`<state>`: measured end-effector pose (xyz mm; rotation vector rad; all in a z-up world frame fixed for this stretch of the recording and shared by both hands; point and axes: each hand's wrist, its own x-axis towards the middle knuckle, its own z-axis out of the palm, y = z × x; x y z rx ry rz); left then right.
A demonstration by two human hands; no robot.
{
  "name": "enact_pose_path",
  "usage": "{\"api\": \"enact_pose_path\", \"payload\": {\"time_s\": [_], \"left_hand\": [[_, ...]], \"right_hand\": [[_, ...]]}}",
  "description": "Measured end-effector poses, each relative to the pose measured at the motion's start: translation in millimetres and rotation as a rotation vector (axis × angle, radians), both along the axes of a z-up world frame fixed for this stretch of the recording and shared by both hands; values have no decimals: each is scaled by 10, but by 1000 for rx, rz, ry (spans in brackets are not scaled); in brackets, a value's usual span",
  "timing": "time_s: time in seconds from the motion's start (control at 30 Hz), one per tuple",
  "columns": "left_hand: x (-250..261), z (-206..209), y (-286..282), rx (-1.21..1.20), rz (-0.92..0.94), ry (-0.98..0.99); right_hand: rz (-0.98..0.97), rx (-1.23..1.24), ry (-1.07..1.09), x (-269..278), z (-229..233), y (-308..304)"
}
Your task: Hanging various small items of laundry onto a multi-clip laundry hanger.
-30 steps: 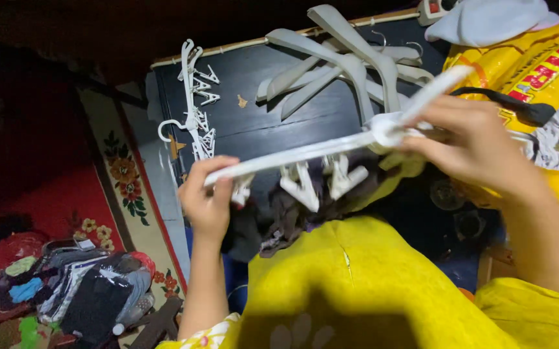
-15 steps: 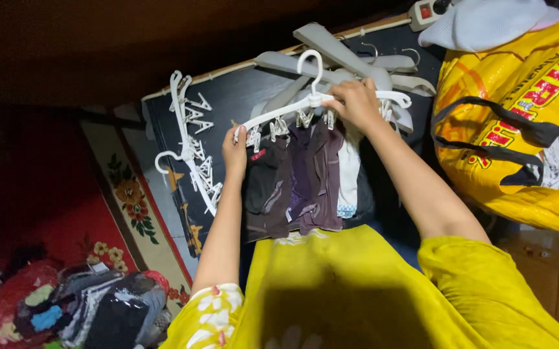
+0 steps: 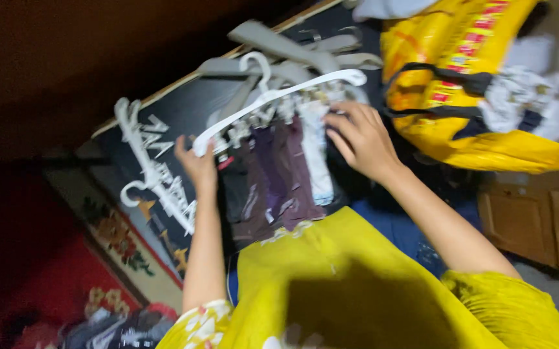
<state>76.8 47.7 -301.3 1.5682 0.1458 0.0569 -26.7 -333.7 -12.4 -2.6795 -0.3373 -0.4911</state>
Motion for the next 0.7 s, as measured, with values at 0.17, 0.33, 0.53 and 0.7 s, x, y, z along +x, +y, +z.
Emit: {"api": "enact_pose_path", "payload": {"time_s": [0.17,0.33,0.53,0.7], "left_hand": [[-52,38,185,499,201,90],[-242,139,297,831,159,-189],[-638,1735,-1150,799,262,-292],[-720,3070,-2925,603,-192,-436]], "right_hand": [[-127,-35,-177,-950,874,-975],[-522,-13,-136,-1177,1125,-2434],[-304,17,649,-591,365,-3471],[55,-84,664,-163,-178,-3129]]}}
